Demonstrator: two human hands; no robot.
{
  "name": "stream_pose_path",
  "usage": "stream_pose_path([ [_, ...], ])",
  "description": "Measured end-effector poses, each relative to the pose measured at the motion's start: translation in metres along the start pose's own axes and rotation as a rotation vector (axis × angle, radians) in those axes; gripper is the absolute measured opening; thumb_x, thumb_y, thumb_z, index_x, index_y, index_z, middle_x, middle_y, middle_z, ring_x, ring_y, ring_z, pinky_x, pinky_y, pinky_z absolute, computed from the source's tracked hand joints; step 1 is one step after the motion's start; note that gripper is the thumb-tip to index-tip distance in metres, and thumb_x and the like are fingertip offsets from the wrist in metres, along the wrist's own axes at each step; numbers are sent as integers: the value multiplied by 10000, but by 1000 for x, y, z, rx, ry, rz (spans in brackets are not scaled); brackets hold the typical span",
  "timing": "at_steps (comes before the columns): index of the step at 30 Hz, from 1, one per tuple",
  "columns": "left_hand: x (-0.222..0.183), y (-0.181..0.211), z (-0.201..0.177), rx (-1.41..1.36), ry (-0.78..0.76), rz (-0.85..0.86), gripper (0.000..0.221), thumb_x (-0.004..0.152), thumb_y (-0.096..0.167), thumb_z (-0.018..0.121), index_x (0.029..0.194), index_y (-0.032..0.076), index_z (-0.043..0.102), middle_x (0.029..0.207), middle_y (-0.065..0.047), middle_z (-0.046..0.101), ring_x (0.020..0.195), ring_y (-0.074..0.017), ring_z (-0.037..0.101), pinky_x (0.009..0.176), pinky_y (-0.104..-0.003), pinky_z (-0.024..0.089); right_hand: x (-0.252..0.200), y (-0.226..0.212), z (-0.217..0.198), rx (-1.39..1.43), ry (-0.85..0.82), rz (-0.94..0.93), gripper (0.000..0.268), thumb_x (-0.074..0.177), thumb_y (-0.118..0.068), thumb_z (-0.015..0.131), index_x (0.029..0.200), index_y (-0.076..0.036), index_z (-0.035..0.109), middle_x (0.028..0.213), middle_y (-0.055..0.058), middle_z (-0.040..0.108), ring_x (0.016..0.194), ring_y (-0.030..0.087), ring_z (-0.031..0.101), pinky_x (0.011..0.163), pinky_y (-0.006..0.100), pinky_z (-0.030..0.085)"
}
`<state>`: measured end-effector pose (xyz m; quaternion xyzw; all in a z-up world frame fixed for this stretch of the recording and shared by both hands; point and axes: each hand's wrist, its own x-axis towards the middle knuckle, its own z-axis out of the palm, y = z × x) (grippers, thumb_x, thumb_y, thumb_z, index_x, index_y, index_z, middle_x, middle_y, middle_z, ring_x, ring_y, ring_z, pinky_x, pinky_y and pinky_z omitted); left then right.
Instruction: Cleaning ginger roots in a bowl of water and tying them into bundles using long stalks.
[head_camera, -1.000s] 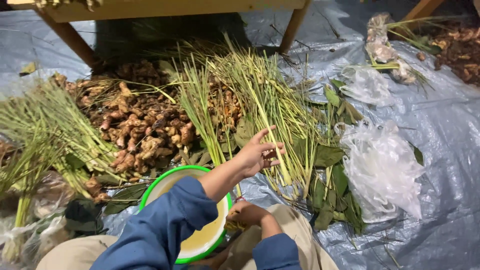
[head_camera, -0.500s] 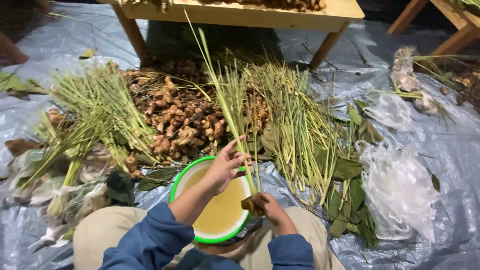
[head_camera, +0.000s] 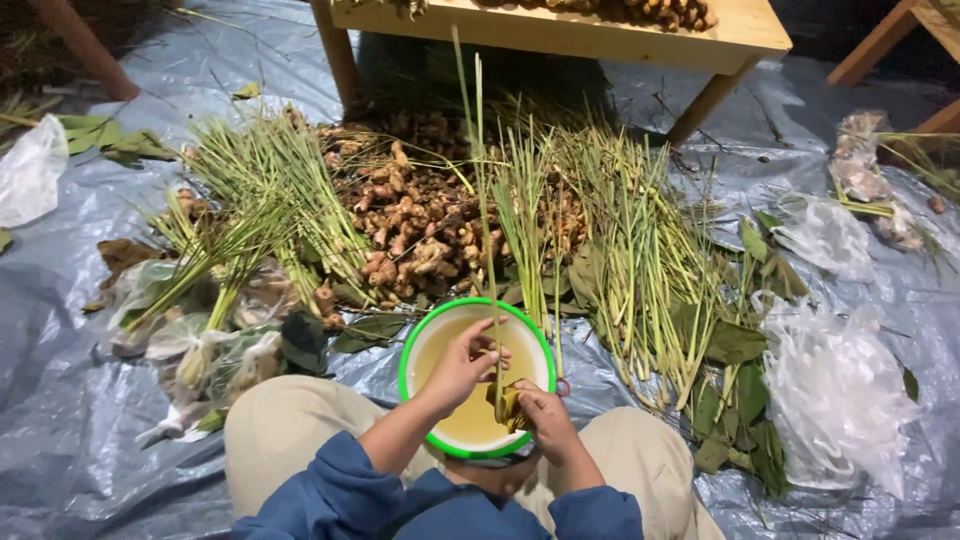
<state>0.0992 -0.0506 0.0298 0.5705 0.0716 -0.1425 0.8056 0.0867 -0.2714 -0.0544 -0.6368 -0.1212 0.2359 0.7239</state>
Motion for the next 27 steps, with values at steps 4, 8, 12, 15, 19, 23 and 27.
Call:
stream_pose_path([
  [4, -12, 3, -7, -8, -14, -24, 583, 956, -45, 560, 1494, 175, 508, 1079, -104, 679, 908, -172, 690, 714, -277, 584, -2, 0, 15, -185, -20, 40, 334, 1001, -206, 565, 828, 52, 686, 1226, 115, 621, 1031, 237, 596, 902, 303, 461],
  [8, -20, 2, -11, 56, -17, -14, 556, 952, -63, 572, 1461, 149, 499, 1040, -78, 588, 899, -183, 702, 696, -273, 582, -5, -4, 33, -149, -38, 63, 247, 975, -145, 626, 830, 47, 685, 1042, 78, 593, 884, 189, 584, 786, 278, 473],
  [12, -25, -19, -13, 194, -27, 84, 575, 919, -89, 562, 1456, 93, 469, 1036, -83, 587, 948, -196, 732, 794, -308, 615, -13, -3, 48, -118, -12, 119, 140, 930, -65, 659, 927, 63, 714, 967, 109, 686, 756, 188, 658, 677, 280, 528],
  [15, -31, -33, -18, 284, -69, 93, 473, 915, -30, 612, 1368, 99, 565, 1013, -71, 669, 923, -169, 742, 732, -266, 572, -14, 17, 52, -54, 100, 133, 148, 955, -54, 648, 900, 75, 695, 838, 124, 707, 701, 169, 625, 635, 274, 521],
  [19, -46, -17, -12, 321, -51, 29, 393, 917, -5, 597, 1291, 97, 663, 999, -58, 749, 964, -142, 757, 724, -247, 582, -9, 23, 54, -104, 167, 152, 220, 974, -140, 671, 826, 24, 668, 708, 87, 652, 600, 137, 547, 540, 253, 439],
  [23, -46, -57, -28, 555, 152, 79, 224, 927, 224, 677, 1145, 173, 682, 1000, -138, 698, 997, -325, 703, 852, -438, 586, -1, 33, 45, -16, 349, 8, 274, 986, -160, 698, 747, -34, 650, 601, 85, 636, 542, 152, 613, 522, 273, 508],
  [27, -60, -91, -38, 711, 138, 63, 186, 939, 361, 667, 908, 184, 717, 767, -57, 710, 807, -276, 728, 733, -404, 576, 1, 10, 55, 112, 505, 4, 266, 989, -215, 709, 786, -56, 646, 621, 74, 656, 515, 135, 627, 486, 243, 509],
])
